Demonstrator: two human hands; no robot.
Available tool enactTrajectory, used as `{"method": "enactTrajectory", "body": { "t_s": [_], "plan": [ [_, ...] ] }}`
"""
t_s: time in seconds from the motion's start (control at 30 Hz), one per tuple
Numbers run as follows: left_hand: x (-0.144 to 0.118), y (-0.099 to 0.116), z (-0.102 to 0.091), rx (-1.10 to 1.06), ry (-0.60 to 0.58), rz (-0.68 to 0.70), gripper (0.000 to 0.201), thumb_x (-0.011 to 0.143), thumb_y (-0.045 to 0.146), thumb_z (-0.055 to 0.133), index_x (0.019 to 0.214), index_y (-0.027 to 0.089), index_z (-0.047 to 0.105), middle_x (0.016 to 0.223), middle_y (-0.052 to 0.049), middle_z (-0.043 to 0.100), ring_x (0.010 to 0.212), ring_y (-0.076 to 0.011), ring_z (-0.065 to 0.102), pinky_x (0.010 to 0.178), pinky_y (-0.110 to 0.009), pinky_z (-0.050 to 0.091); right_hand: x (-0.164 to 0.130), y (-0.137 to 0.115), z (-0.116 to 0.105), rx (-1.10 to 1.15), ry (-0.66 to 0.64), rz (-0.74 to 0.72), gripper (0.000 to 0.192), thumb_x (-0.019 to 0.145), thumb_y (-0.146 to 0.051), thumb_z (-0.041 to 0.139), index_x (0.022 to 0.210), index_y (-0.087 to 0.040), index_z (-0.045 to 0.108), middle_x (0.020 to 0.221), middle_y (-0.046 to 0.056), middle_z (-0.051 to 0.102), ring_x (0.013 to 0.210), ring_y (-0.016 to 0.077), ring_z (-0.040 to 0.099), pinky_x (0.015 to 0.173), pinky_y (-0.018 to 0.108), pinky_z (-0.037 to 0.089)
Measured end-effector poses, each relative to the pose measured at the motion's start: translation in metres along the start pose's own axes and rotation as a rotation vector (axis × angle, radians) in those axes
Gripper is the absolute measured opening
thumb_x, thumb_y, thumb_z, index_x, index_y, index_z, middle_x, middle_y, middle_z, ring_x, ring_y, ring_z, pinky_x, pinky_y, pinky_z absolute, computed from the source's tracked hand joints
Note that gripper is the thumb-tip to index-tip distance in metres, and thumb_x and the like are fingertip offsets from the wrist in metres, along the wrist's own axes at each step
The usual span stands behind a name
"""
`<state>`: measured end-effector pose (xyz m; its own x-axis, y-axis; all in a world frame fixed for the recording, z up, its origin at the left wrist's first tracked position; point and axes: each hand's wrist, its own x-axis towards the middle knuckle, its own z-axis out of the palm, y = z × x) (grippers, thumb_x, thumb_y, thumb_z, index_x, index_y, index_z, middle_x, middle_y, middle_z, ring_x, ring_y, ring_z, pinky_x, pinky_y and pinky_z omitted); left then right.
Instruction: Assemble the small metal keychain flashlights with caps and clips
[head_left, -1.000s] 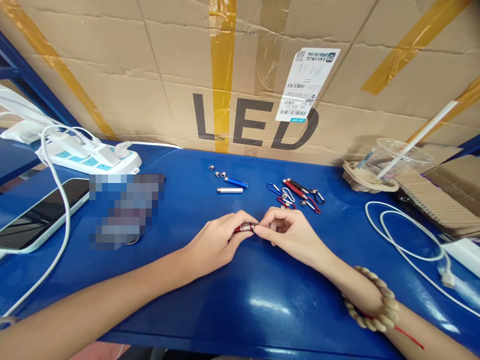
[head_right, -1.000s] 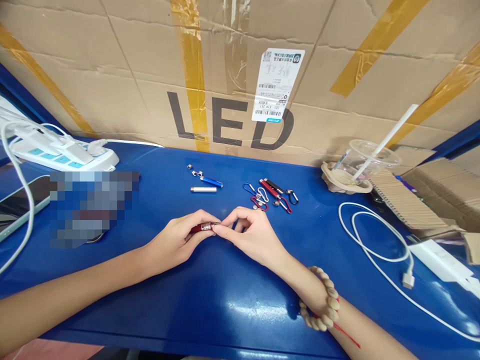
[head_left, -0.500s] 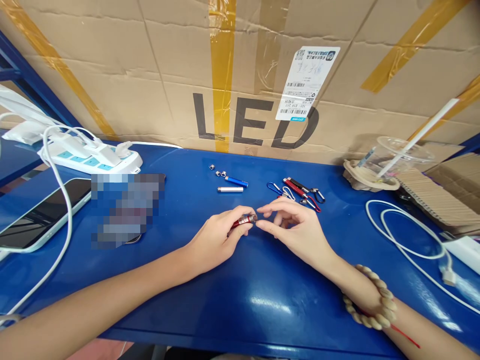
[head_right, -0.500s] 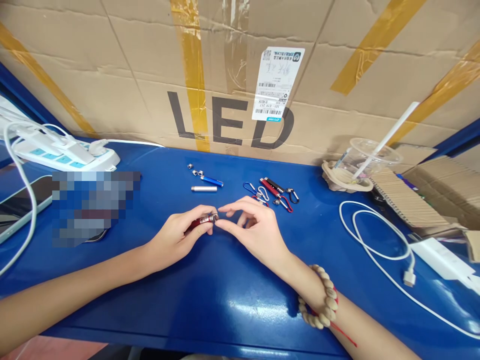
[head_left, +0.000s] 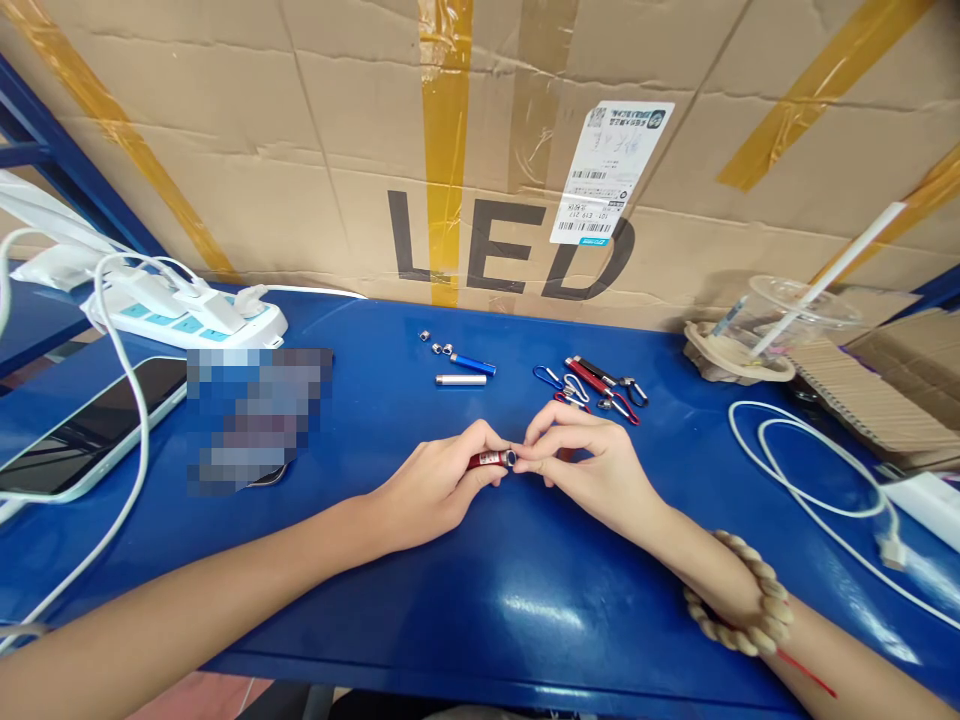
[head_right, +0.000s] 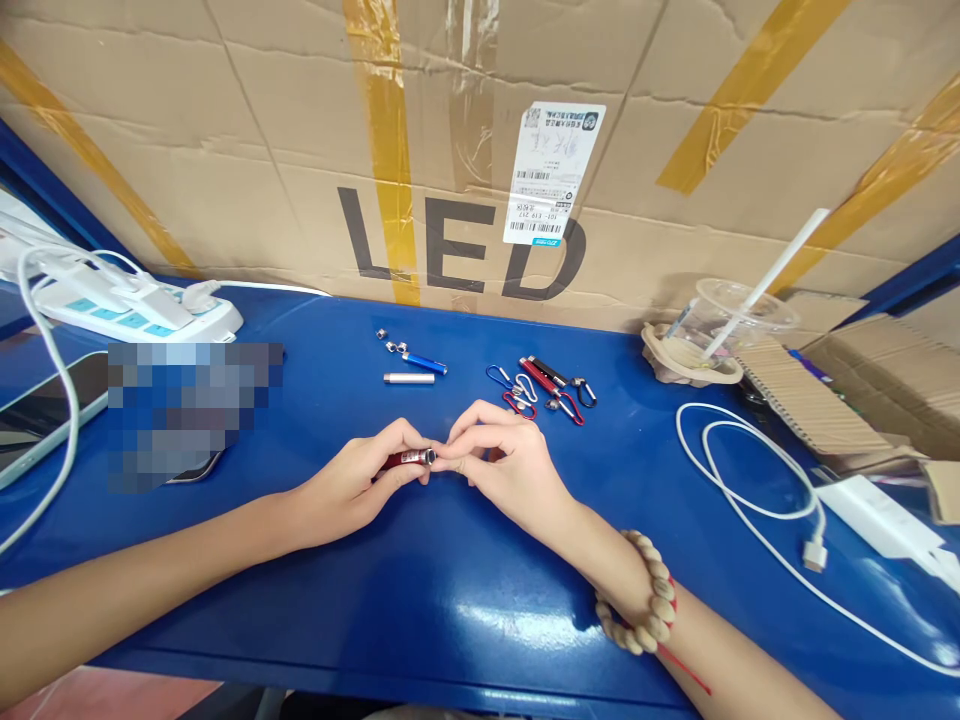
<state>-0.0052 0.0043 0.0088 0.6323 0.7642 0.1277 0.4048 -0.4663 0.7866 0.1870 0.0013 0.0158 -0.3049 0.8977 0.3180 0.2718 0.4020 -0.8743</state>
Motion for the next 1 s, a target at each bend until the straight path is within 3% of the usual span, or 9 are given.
{"method": "enactTrajectory", "body": {
  "t_s": [0.23, 0.57, 1.0],
  "plan": [
    [-0.0024, -0.0042, 0.0033, 0.018, -0.006, -0.003, 0.011, 0.091, 0.025, 0.041, 0.102, 0.022, 0.043, 0.099, -0.002, 0.067, 0.089, -0.0161, 0.066, 0.073, -0.026, 0.048, 0.0008, 0.0002, 0.0006, -0.04, -0.039, 0.028, 0.027, 0.07, -0.045, 0.071, 0.059, -0.019, 0.07, 0.069, 0.002, 0.059, 0.05, 0.0076, 0.051, 0.045, 0.023, 0.043],
    [-0.0045, -0.0034, 0.003, 0.112, 0.02, 0.022, 0.008, 0.091, 0.025, 0.041, 0.097, 0.022, 0.044, 0.093, -0.002, 0.067, 0.081, -0.0172, 0.067, 0.066, -0.026, 0.048, 0.0009, -0.0002, 0.0044, -0.036, -0.015, 0.027, 0.033, 0.067, -0.045, 0.073, 0.051, -0.018, 0.061, 0.058, 0.0, 0.053, 0.049, 0.008, 0.047, 0.044, 0.022, 0.038],
    [-0.0015, -0.0054, 0.0056, 0.269, 0.076, 0.097, 0.009, 0.09, 0.019, 0.041, 0.09, 0.021, 0.049, 0.088, -0.001, 0.066, 0.078, -0.0149, 0.064, 0.066, -0.023, 0.048, 0.0008, -0.0022, 0.0067, -0.028, -0.032, 0.178, 0.038, 0.065, -0.043, 0.073, 0.048, -0.017, 0.05, 0.056, -0.002, 0.05, 0.046, 0.0066, 0.041, 0.042, 0.021, 0.033]
  ]
}}
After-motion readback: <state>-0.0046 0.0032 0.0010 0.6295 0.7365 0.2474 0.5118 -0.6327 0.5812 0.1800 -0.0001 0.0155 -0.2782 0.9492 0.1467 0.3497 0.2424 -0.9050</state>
